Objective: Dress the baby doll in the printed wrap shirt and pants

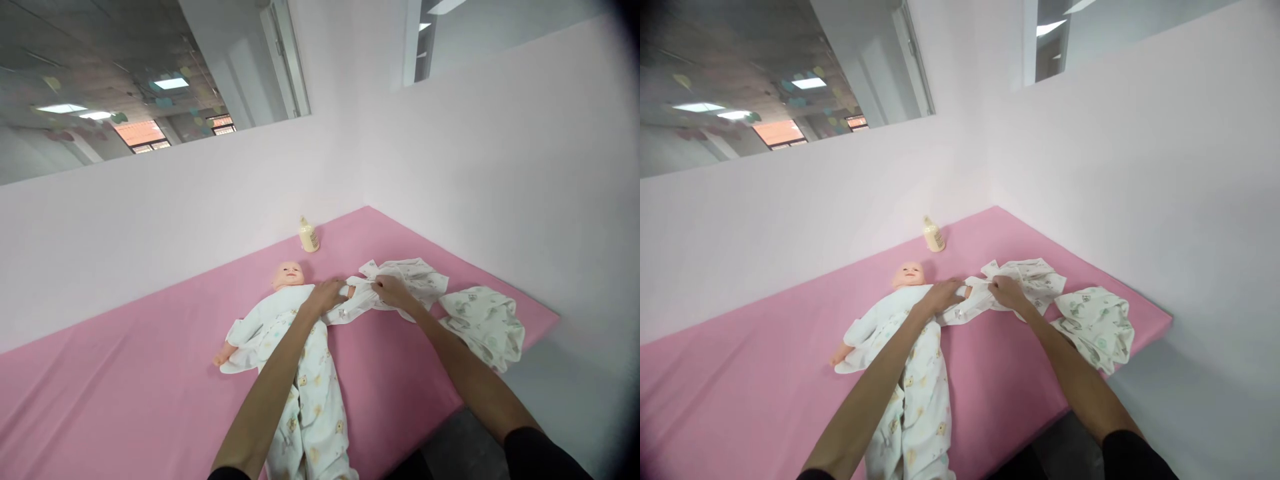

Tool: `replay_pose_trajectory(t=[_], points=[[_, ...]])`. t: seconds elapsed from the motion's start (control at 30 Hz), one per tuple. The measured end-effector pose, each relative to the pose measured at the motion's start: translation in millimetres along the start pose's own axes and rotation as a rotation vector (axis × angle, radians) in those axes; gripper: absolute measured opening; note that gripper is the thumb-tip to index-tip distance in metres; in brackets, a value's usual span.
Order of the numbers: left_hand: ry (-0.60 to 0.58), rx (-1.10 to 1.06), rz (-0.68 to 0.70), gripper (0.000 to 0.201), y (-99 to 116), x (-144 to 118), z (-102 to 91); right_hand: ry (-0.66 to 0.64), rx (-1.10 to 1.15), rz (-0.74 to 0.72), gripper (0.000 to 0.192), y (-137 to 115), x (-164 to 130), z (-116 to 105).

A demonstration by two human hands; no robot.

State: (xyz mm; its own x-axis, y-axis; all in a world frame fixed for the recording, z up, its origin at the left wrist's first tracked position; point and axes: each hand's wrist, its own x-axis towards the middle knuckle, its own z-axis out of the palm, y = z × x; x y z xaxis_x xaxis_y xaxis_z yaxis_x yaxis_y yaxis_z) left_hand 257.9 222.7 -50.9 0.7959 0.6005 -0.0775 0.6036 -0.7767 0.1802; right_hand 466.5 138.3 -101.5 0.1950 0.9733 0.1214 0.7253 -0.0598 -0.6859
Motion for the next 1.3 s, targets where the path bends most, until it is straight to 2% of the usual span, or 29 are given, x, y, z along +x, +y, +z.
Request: replay_pose_trajectory(t=[0.23,0.43,0.57,0.7,0.83,0.9,0.97,1.03,1.07,1.13,1.2,1.23,1.3], points=[[0.002,-0.287,0.019,0.028,-12.1,-8.6,-17.9,0.030,0.320,0.142,0.026,10.5,-0.9,-16.9],[0.012,-0.427,-0.081,0.030,-21.1,-15.8,-24.5,0.021,0.654,0.249,0.020,15.0,0.4,-18.0],[0.077,-0.456,-0.119,0.033,-24.5,-15.9,-21.5,0.015,0.746,0.274,0.018,12.9,0.1,-11.9],[0.168,-0.351,-0.102,0.036,-20.3,-6.7,-9.1,-0.020,0.691,0.234,0.023,3.7,-1.1,2.2],[0.146,-0.206,-0.144,0.045,-8.4,4.8,1.8,-0.024,0.558,0.170,0.029,-6.5,-3.7,13.5],[0.120,-0.163,-0.168,0.046,-2.3,4.4,1.9,0.099,0.392,0.112,0.027,-12.5,-9.2,15.8],[0.142,-0.149,-0.181,0.042,1.2,-6.0,-3.1,0.311,0.164,0.016,0.023,-21.0,-18.6,16.6],[0.255,-0.183,-0.194,0.038,-0.2,-29.9,-12.4,0.487,0.014,-0.098,0.022,-32.8,-30.5,17.5],[0.344,-0.220,-0.214,0.037,-3.5,-46.9,-17.7,0.515,0.010,-0.140,0.023,-39.7,-36.3,18.5],[0.532,-0.342,-0.311,0.037,-15.1,-87.8,-27.2,0.442,0.098,-0.179,0.024,-54.4,-44.9,23.0],[0.679,-0.522,-0.506,0.036,-31.8,-131.3,-32.1,0.207,0.298,-0.131,0.028,-68.9,-47.4,31.4],[0.719,-0.606,-0.619,0.035,-40.7,-151.2,-32.1,0.062,0.431,-0.071,0.029,-75.9,-46.2,37.2],[0.684,-0.698,-0.741,0.035,-56.3,-182.9,-27.1,-0.210,0.752,0.104,0.028,-89.6,-40.0,51.5]])
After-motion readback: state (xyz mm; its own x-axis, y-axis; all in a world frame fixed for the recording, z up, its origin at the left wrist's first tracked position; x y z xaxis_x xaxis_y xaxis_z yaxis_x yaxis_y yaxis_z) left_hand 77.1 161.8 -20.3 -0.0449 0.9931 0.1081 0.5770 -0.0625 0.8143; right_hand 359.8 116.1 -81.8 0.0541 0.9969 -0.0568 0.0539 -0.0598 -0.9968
